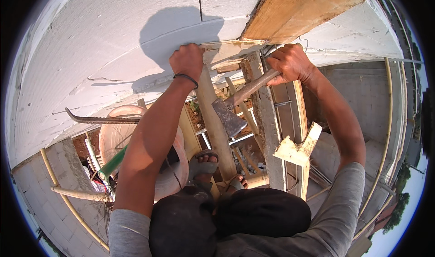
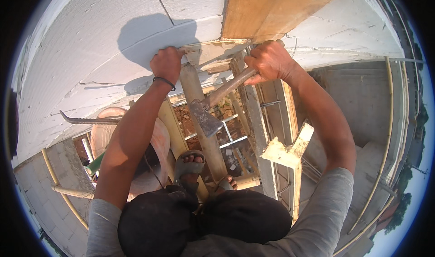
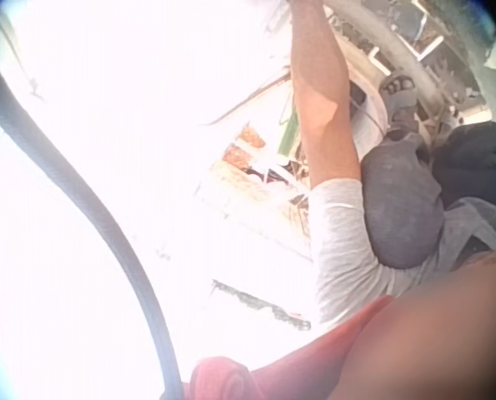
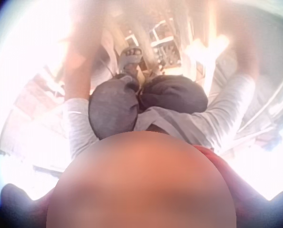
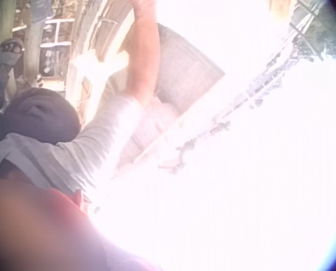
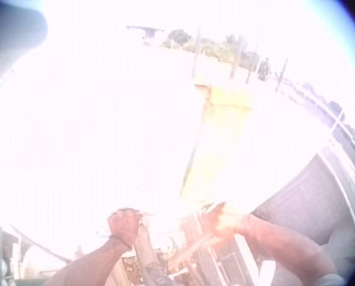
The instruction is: The person secures wooden planks to a wall using a hammer and nails while standing on bamboo scaffolding. They then retrieve a bucket of wet cement and scoop some with a trowel.
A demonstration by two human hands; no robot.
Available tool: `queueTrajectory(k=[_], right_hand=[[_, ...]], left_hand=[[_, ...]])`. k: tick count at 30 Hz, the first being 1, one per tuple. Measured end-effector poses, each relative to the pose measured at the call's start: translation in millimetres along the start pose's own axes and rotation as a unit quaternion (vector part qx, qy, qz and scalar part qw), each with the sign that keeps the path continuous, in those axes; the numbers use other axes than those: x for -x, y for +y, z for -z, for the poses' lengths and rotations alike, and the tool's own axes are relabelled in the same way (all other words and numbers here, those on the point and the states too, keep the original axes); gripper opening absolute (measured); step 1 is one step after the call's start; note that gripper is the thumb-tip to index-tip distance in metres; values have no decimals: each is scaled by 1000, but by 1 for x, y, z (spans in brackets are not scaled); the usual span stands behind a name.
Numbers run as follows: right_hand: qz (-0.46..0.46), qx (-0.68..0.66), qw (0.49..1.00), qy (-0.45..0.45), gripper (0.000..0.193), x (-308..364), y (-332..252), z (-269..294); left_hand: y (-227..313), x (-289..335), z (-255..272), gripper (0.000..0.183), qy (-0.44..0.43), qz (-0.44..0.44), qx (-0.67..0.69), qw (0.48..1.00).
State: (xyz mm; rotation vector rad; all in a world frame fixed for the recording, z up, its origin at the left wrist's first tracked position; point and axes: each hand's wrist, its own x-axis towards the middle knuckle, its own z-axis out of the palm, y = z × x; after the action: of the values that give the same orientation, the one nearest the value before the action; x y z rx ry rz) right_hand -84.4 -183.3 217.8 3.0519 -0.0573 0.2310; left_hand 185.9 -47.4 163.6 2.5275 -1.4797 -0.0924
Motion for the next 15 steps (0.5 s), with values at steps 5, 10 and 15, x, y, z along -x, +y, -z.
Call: queueTrajectory(k=[5, 10, 15], right_hand=[[-167, 61, 983, -53, 56, 1, 3, -3], [-74, 43, 996, -40, 57, 9, 0, -9], [-190, 48, 975, -104, 56, 21, -21, -19]], left_hand=[[0, -1, 0, 36, 9, 0, -10, 1000], [-1, 0, -4, 35, 6, -8, -18, 1000], [-3, -1, -6, 35, 13, -9, -2, 1000]])
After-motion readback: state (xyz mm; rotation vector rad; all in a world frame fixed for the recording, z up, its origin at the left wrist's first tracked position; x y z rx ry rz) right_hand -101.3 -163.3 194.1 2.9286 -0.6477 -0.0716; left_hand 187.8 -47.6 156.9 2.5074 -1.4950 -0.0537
